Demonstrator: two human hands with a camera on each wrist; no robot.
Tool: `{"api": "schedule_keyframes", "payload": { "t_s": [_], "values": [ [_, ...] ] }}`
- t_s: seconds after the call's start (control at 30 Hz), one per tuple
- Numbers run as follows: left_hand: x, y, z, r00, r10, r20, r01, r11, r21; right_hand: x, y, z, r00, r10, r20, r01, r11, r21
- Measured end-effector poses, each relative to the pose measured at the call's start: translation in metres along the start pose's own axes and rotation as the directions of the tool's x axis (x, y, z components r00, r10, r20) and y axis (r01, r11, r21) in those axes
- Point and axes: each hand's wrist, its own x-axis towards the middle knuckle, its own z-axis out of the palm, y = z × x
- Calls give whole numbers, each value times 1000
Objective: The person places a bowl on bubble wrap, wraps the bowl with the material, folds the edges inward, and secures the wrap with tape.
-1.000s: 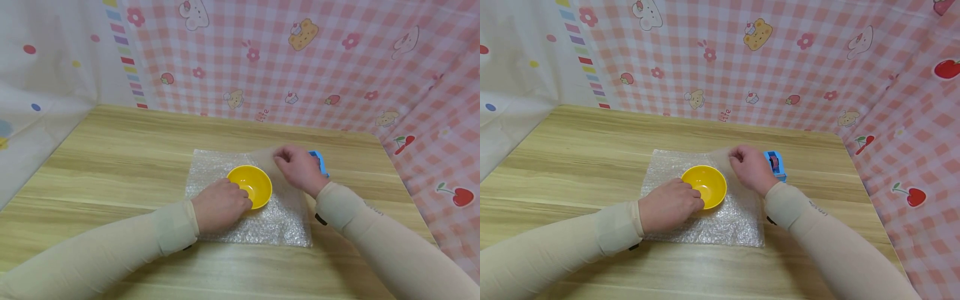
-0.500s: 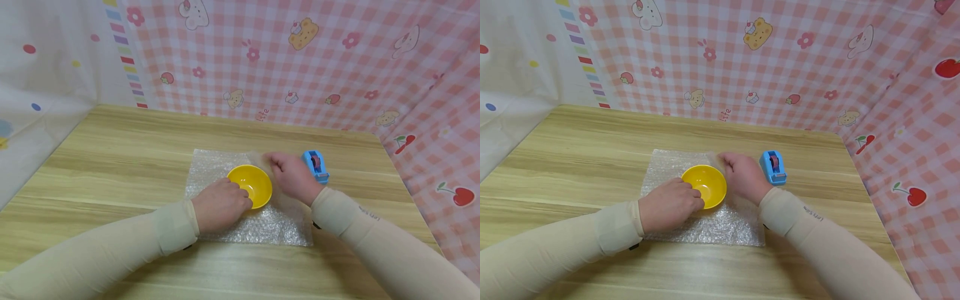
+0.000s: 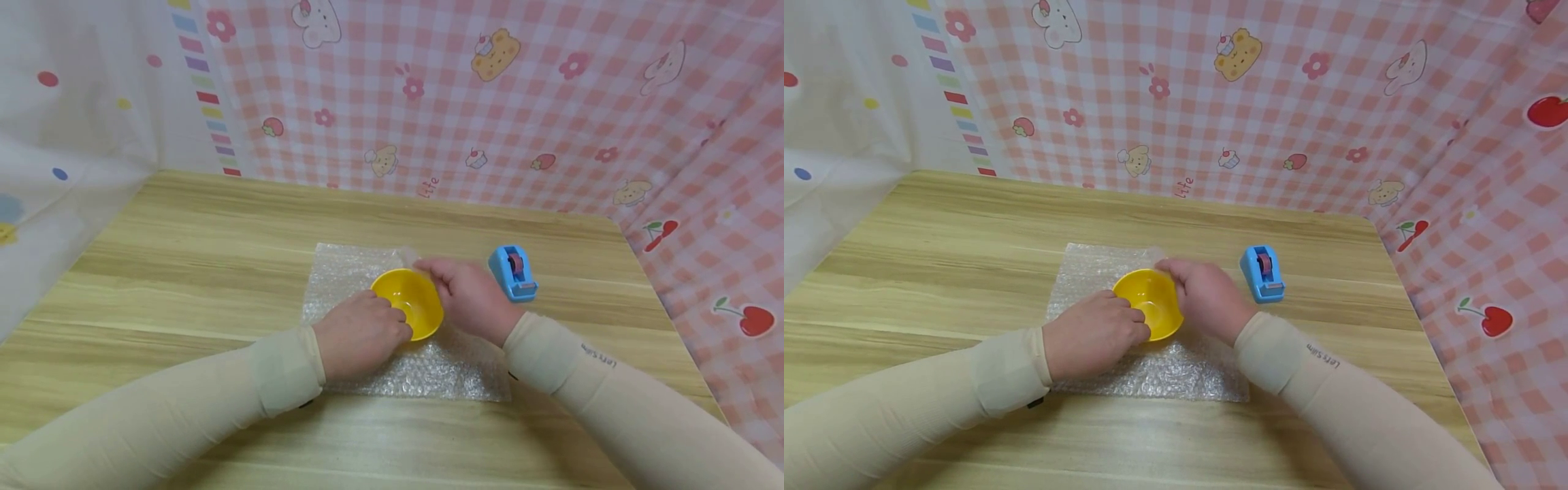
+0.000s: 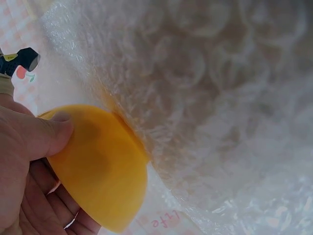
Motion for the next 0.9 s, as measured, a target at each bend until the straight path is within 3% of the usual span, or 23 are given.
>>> {"api": "schedule_keyframes", "payload": {
  "t_s": [0.33,0.57,0.9],
  "values": [
    [-1,0,1,1000,6,-26,-5,1000,17,-6,-6,6,992,-119,31,122,986,-114],
    [-2,-1,3,998,18,-67,-17,999,28,-10,-4,14,969,-245,20,244,949,-201],
    [-2,-1,4,998,5,-61,-5,1000,6,-15,-3,17,956,-277,96,293,916,-273]
  ]
}}
